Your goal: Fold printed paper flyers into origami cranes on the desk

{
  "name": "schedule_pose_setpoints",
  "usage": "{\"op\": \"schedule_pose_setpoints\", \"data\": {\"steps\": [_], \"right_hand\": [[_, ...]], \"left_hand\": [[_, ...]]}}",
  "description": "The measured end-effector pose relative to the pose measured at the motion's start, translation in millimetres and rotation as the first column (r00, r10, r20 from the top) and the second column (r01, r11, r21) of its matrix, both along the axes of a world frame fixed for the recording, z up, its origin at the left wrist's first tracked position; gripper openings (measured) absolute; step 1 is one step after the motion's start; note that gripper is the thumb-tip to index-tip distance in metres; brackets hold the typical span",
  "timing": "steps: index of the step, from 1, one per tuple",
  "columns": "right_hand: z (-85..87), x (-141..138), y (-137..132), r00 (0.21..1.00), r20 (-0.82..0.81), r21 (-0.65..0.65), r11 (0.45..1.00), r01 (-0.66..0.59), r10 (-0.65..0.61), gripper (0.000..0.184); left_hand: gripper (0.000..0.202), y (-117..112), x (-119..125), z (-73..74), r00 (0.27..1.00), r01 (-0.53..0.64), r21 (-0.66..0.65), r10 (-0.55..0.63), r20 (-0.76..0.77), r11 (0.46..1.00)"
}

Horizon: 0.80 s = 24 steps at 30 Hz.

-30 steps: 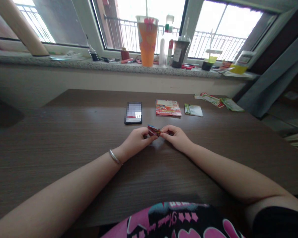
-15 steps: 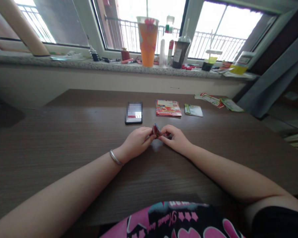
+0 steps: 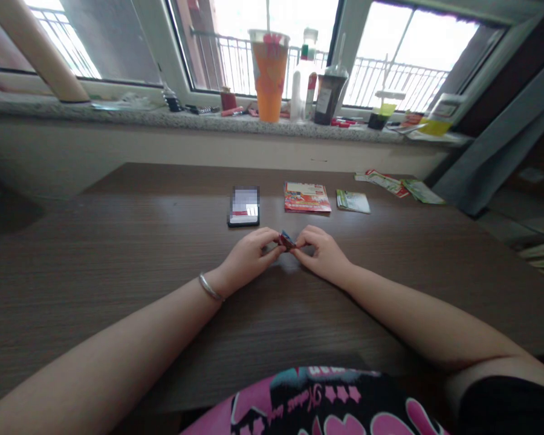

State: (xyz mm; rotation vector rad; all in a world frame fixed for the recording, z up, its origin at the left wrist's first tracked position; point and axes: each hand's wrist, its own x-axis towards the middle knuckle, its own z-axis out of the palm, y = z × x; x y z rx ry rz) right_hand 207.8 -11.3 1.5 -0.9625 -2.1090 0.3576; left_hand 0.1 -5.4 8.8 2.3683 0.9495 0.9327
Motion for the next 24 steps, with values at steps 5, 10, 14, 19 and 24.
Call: {"op": "schedule_pose_setpoints", "data": {"steps": [5, 10, 14, 19, 24], "right_hand": [[0.2, 1.2, -2.4, 0.995, 0.095, 0.104, 0.994, 0.031, -0.041, 0.010], [2.1, 2.1, -3.6, 0.985, 0.171, 0.136, 0.991, 0.014, -0.037, 0.009], [3.4, 1.7, -4.3, 0.979, 0.199, 0.118, 0.993, 0.009, -0.033, 0.010], [3.6, 0.8, -4.6, 0.971, 0.235, 0.111, 0.994, 0.009, -0.035, 0.009], [3.2, 0.5, -4.1, 0.971, 0.237, 0.083, 0.997, 0.004, -0.023, 0.010]], "left_hand": [[0.011, 1.6, 0.6, 0.7, 0.989, 0.055, 0.026, -0.058, 0.136, 0.998], [0.010, 2.3, 0.3, 0.7, 0.982, 0.063, 0.093, -0.078, 0.174, 0.994], [0.011, 0.8, -0.3, 2.5, 0.988, 0.044, 0.069, -0.053, 0.143, 0.997], [0.012, -0.5, -0.4, 4.0, 0.991, 0.020, 0.097, -0.033, 0.132, 0.995], [0.015, 0.2, -0.4, 3.1, 0.985, 0.041, 0.080, -0.054, 0.166, 0.996]]}}
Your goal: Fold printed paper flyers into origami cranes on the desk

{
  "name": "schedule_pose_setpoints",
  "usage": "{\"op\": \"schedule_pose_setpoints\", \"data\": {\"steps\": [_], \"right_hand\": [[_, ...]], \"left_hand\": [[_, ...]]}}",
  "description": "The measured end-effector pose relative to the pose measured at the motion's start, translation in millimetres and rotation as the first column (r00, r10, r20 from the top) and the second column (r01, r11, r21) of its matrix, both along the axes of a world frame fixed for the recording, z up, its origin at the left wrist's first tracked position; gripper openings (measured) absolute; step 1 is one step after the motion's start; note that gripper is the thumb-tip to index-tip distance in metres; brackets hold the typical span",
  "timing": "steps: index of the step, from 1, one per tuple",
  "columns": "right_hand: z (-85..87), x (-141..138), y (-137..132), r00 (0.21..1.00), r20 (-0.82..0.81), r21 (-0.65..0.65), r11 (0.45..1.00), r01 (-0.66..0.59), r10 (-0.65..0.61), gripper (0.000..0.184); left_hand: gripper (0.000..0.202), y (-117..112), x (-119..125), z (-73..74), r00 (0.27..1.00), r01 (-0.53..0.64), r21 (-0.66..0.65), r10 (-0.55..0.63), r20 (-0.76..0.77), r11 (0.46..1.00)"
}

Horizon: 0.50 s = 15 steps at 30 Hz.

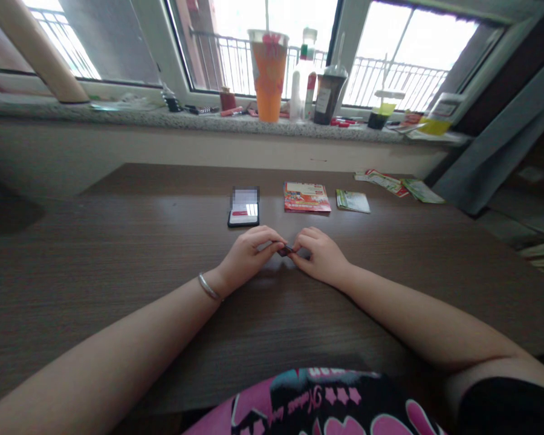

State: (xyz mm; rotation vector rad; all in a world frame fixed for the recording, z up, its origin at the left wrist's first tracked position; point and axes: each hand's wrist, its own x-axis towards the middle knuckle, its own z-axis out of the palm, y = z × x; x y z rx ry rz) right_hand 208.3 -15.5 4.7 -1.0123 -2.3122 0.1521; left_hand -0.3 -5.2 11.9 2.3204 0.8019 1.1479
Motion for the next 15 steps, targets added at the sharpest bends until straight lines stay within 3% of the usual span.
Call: {"op": "schedule_pose_setpoints", "data": {"steps": [11, 15], "right_hand": [[-2.7, 0.2, 2.6, 0.995, -0.101, -0.096, 0.995, -0.020, 0.010, 0.012], [-2.7, 0.5, 3.3, 0.989, -0.144, -0.122, 0.992, -0.036, 0.018, 0.012]], "left_hand": [[0.019, 2.6, -1.4, -3.5, 0.996, -0.082, -0.207, 0.084, 0.003, 0.975], [0.015, 3.2, -0.8, -4.5, 0.994, -0.107, -0.211, 0.105, -0.022, 0.972]]}}
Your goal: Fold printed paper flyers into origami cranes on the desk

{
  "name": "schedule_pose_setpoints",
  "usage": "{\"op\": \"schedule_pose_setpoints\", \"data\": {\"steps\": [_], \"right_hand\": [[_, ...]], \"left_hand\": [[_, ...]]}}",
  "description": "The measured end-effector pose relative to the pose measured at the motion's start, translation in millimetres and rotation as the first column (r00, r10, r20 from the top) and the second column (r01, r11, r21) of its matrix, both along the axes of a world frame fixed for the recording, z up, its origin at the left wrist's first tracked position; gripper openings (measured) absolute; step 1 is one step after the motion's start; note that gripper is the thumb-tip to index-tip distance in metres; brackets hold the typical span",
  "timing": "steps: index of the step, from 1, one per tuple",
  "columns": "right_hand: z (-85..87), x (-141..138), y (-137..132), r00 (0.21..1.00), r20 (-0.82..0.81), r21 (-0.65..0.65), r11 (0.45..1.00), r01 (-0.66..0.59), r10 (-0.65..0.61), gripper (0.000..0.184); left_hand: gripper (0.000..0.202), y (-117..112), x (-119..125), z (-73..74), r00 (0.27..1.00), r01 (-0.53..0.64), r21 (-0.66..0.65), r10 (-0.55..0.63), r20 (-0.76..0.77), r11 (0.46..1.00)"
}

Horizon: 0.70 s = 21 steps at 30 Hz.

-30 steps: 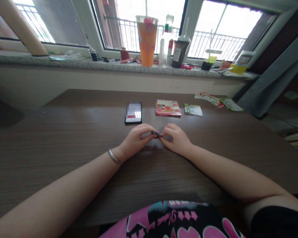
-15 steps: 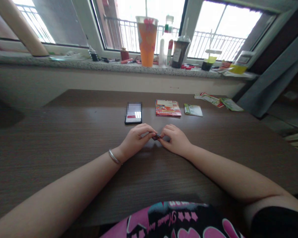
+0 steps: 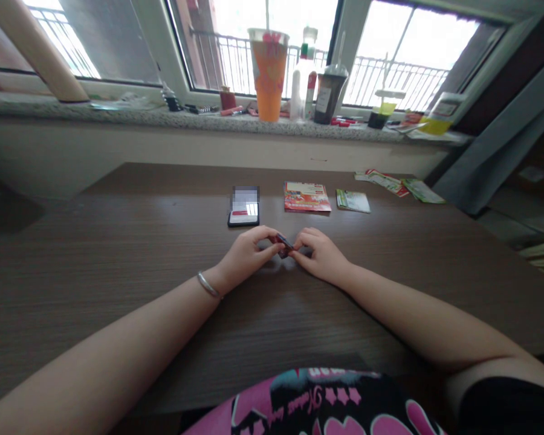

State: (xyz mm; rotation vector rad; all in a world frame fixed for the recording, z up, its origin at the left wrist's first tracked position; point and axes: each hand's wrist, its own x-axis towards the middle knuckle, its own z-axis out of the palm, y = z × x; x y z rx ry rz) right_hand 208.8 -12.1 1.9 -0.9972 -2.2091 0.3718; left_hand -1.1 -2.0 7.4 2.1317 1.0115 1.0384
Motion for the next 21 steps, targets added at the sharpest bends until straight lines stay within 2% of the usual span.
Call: {"op": "schedule_pose_setpoints", "data": {"steps": [6, 10, 16, 21], "right_hand": [[-1.6, 0.8, 1.6, 1.000, -0.012, -0.006, 1.000, -0.002, 0.002, 0.011], [0.8, 0.8, 0.9, 0.999, -0.048, -0.006, 1.000, -0.012, 0.011, 0.005], [5.2, 0.9, -2.7, 0.989, -0.115, 0.042, 0.995, -0.089, 0.093, 0.013], [4.2, 0.6, -1.9, 0.990, -0.111, 0.029, 0.996, -0.083, 0.086, 0.012]], "left_hand": [[0.018, 1.3, -0.1, 1.5, 0.999, 0.034, 0.026, -0.033, -0.009, 0.999], [0.022, 2.5, -1.2, 2.2, 0.998, 0.059, -0.011, -0.059, -0.015, 0.998], [0.025, 3.9, 0.6, -0.9, 0.987, 0.064, 0.025, -0.060, -0.148, 0.998], [0.023, 3.6, 3.7, -2.1, 0.981, 0.135, 0.018, -0.131, -0.142, 0.991]]}}
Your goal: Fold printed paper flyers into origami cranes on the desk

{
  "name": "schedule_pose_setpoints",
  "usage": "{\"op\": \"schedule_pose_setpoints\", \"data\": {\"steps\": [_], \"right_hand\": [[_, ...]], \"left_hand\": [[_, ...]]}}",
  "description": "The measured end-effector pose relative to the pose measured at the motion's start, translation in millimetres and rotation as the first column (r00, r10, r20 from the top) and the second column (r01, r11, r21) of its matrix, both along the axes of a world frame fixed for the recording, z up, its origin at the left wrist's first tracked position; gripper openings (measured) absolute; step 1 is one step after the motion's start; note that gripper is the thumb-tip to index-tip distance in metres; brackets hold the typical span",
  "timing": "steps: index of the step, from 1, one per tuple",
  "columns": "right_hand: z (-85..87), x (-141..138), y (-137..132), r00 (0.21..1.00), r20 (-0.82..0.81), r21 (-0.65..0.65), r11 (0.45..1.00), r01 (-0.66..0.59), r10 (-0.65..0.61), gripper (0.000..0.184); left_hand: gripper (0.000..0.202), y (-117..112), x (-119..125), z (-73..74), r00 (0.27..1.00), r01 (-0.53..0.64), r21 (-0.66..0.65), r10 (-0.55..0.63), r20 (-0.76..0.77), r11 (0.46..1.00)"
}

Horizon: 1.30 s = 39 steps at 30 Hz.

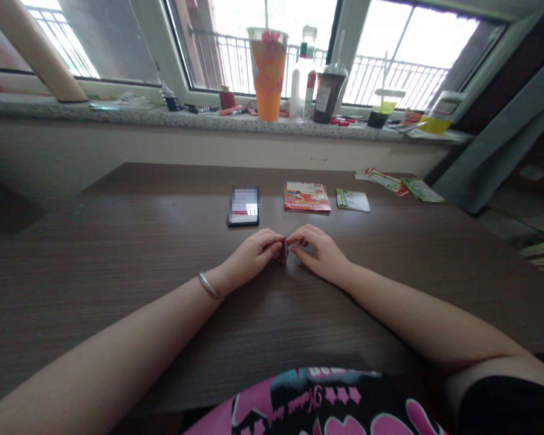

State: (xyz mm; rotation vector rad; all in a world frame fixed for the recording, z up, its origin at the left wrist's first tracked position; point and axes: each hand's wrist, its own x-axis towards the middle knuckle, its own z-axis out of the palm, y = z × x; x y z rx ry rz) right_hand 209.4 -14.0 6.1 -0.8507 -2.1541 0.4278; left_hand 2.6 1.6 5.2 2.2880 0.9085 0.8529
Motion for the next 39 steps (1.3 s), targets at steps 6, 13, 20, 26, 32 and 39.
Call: {"op": "schedule_pose_setpoints", "data": {"steps": [6, 13, 20, 26, 32, 39], "right_hand": [[-2.2, 0.3, 1.6, 1.000, 0.000, -0.003, 1.000, 0.030, -0.029, 0.012], [-3.1, 0.6, 2.9, 0.998, -0.016, -0.023, 0.998, 0.063, -0.064, 0.010], [-4.7, -0.9, 2.2, 0.997, -0.050, -0.042, 0.997, 0.062, -0.064, 0.012], [-2.3, -3.3, -2.8, 0.997, -0.064, 0.004, 0.999, 0.051, -0.050, 0.009], [-3.3, -3.3, -1.8, 0.995, -0.085, 0.000, 0.999, 0.045, -0.045, 0.009], [-8.0, -2.0, 2.8, 0.989, -0.148, -0.153, 0.988, -0.006, -0.017, 0.014]], "left_hand": [[0.011, -0.5, -0.9, -0.8, 1.000, 0.019, -0.050, -0.019, -0.005, 0.999], [0.015, -0.9, -0.3, -4.4, 0.998, 0.064, -0.028, -0.064, -0.008, 0.998], [0.020, -2.4, 0.4, -9.4, 0.990, 0.059, -0.189, -0.033, 0.139, 0.980], [0.034, -5.8, 1.4, -8.1, 0.972, 0.056, -0.282, 0.013, 0.236, 0.958], [0.035, -6.4, -0.8, -7.5, 0.977, 0.008, -0.306, 0.058, 0.206, 0.952], [0.035, -7.3, -1.0, -7.5, 0.983, 0.001, -0.275, 0.050, 0.178, 0.961]]}}
